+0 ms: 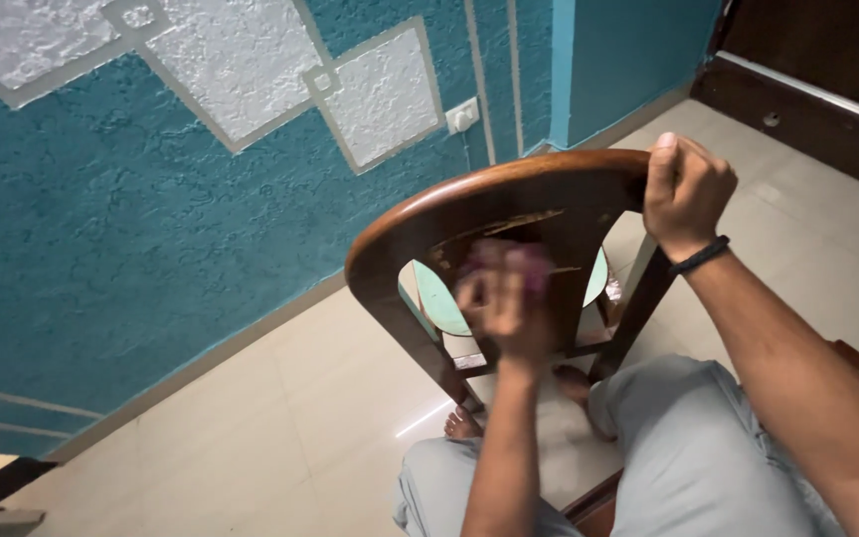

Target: The person cleans a wooden bed frame and a wooden chair with a light green cushion. They spray a cleaning solution from a bottle onto the surfaces and wipe them with a cloth, focusing on the edges and backrest of the furniture.

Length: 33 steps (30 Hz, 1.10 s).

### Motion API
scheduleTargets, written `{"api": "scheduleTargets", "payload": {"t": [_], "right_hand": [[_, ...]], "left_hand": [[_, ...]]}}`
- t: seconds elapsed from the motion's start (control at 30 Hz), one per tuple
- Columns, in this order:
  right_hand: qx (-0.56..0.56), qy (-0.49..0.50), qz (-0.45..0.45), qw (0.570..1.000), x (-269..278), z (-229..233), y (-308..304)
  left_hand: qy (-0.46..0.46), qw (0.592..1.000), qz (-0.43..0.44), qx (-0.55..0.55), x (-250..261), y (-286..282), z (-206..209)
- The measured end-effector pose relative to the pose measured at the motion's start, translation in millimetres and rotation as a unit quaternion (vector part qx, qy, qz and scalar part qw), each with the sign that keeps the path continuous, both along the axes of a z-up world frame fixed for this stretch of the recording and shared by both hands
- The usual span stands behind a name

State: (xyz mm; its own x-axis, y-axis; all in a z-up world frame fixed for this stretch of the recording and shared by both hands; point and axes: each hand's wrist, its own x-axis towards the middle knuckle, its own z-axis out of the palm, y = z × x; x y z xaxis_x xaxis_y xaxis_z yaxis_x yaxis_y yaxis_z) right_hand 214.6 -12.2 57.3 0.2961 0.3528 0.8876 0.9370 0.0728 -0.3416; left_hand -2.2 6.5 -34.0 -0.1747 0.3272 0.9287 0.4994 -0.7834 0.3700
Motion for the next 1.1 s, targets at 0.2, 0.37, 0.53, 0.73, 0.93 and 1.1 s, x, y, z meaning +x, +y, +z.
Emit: {"api": "scheduleTargets", "payload": {"t": [0.2,0.37,0.53,0.73,0.93,1.1], "right_hand": [[-0.007,-0.007,0.026,1.000,2,-2,-4],[-0.001,-0.009,0.016,1.000,0,-2,-3],[-0.004,0.018,0.020,1.000,-4,2,-4],[-0.004,0.004,0.029,1.000,-4,3,-7],[0.015,0.018,0.010,1.000,-12,9,-5],[0.017,0.008,0.036,0.999,-14,11,-9]], "left_hand": [[0.084,0.995,-0.007,0.054,-4,4,-7],[-0.068,0.997,0.021,-0.035,-29,17,4],[0.063,0.998,-0.008,0.019,6,-5,3],[0.096,0.994,-0.044,-0.010,0,-7,-1],[-0.007,1.000,-0.021,-0.022,6,-7,8],[0.186,0.973,-0.134,-0.008,18,-18,4]]}}
